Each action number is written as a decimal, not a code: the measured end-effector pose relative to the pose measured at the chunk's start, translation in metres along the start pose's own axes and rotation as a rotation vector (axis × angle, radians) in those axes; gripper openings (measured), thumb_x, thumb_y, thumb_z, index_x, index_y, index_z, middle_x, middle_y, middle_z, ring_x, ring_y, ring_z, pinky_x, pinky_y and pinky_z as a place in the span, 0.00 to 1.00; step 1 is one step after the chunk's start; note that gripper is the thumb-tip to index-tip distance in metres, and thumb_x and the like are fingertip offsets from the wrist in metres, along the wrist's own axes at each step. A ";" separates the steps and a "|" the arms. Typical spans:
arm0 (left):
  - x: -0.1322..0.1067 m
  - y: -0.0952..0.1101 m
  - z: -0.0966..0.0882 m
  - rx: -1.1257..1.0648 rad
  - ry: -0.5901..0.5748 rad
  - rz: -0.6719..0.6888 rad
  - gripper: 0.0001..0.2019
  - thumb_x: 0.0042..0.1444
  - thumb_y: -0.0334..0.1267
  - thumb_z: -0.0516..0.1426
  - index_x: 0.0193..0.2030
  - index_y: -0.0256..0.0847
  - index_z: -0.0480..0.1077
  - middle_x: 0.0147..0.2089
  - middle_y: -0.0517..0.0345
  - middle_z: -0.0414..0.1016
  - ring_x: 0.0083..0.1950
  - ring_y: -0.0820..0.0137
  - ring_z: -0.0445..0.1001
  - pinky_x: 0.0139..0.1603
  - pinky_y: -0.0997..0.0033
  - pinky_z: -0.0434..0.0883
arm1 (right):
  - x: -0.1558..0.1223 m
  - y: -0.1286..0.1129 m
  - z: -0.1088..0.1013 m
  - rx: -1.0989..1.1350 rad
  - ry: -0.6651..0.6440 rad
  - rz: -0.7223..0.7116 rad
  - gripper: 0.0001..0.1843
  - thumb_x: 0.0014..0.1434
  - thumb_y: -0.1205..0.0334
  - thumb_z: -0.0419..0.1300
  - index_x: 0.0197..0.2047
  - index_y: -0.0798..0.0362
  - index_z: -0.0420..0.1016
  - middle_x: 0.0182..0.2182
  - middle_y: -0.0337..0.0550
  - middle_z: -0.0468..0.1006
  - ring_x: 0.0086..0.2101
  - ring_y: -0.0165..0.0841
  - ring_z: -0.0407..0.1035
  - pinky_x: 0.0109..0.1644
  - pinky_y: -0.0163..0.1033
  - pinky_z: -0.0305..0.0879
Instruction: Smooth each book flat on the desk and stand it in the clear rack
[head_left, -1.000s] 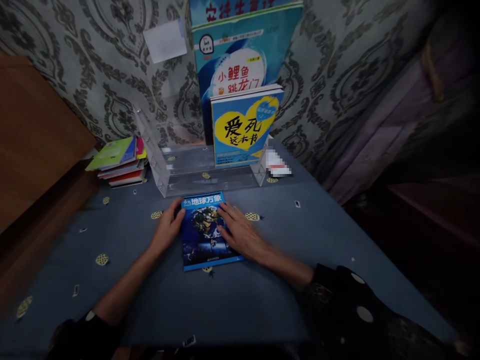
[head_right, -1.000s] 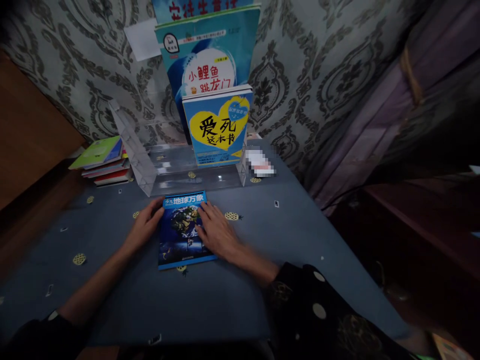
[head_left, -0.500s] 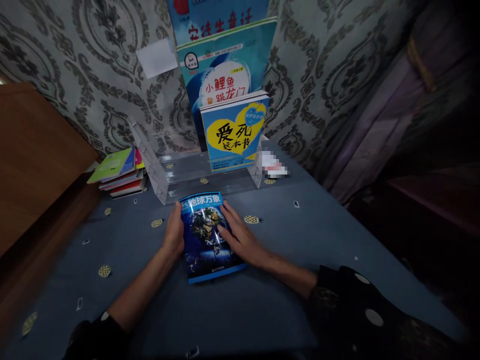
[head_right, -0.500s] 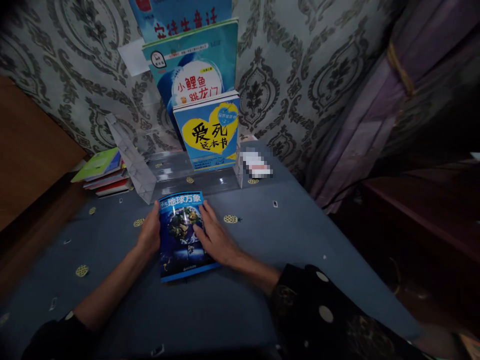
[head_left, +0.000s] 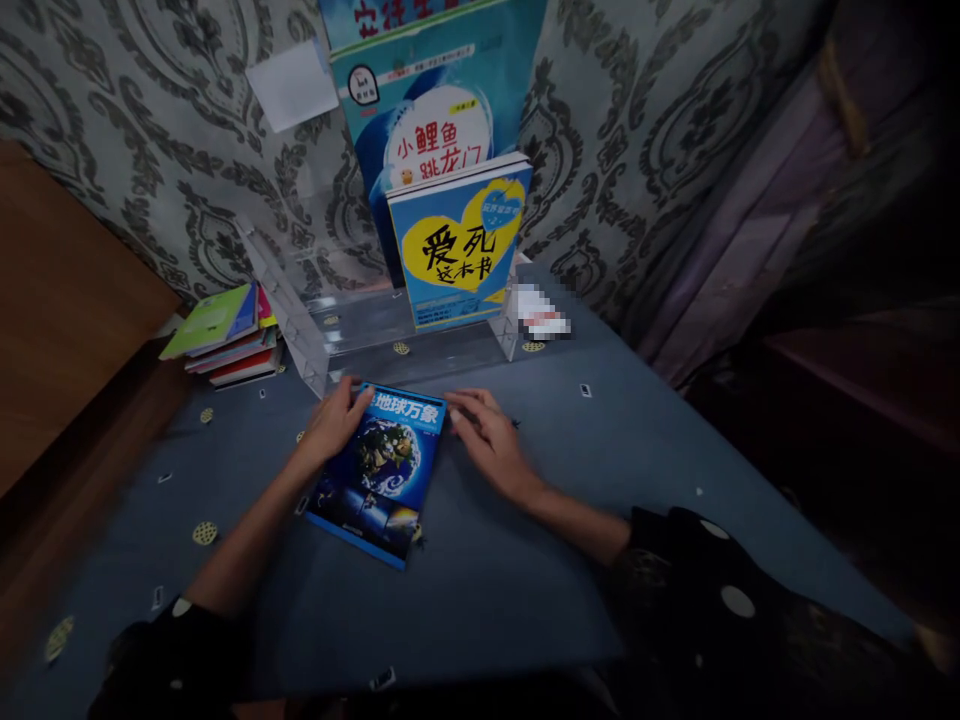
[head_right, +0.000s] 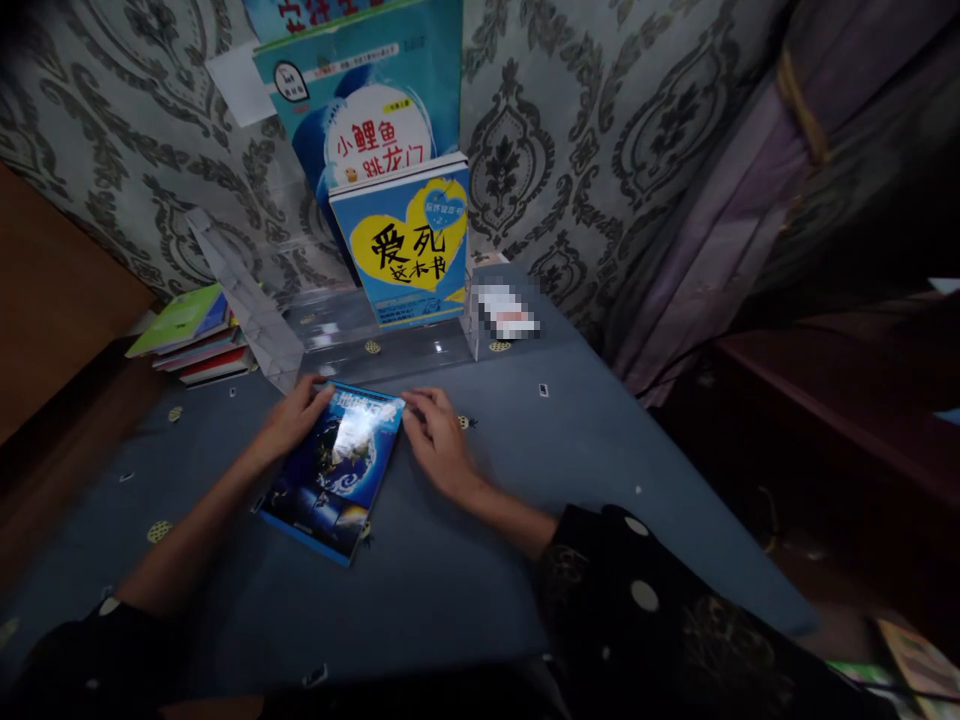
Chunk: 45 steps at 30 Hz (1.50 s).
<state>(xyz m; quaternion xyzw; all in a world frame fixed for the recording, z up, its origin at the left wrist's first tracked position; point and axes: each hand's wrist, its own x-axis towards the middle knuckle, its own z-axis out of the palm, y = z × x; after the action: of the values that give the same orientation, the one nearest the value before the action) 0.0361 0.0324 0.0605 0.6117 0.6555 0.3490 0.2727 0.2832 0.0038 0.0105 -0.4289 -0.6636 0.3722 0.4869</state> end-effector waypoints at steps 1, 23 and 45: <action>-0.003 0.006 -0.002 0.165 -0.011 0.050 0.16 0.60 0.47 0.59 0.50 0.42 0.72 0.46 0.49 0.77 0.57 0.51 0.73 0.61 0.50 0.66 | 0.004 0.004 -0.002 -0.013 0.017 0.023 0.22 0.68 0.51 0.50 0.54 0.53 0.78 0.50 0.54 0.73 0.48 0.43 0.73 0.46 0.47 0.77; -0.064 0.086 0.067 1.116 -0.333 0.282 0.14 0.66 0.38 0.50 0.50 0.31 0.71 0.49 0.39 0.77 0.52 0.51 0.78 0.45 0.58 0.75 | 0.016 0.020 -0.007 0.034 0.059 0.048 0.17 0.67 0.58 0.51 0.49 0.51 0.79 0.44 0.48 0.76 0.44 0.38 0.74 0.42 0.42 0.75; -0.062 0.093 0.061 1.130 -0.349 0.280 0.18 0.70 0.37 0.44 0.46 0.35 0.74 0.46 0.42 0.81 0.45 0.56 0.82 0.43 0.62 0.74 | 0.018 0.018 -0.006 0.040 0.070 0.020 0.15 0.67 0.62 0.51 0.50 0.51 0.77 0.44 0.46 0.77 0.43 0.36 0.74 0.46 0.42 0.72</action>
<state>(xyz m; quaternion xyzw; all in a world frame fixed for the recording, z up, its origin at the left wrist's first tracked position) 0.1471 -0.0205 0.0930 0.7905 0.5981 -0.1258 -0.0390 0.2900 0.0271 0.0013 -0.4384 -0.6341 0.3751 0.5148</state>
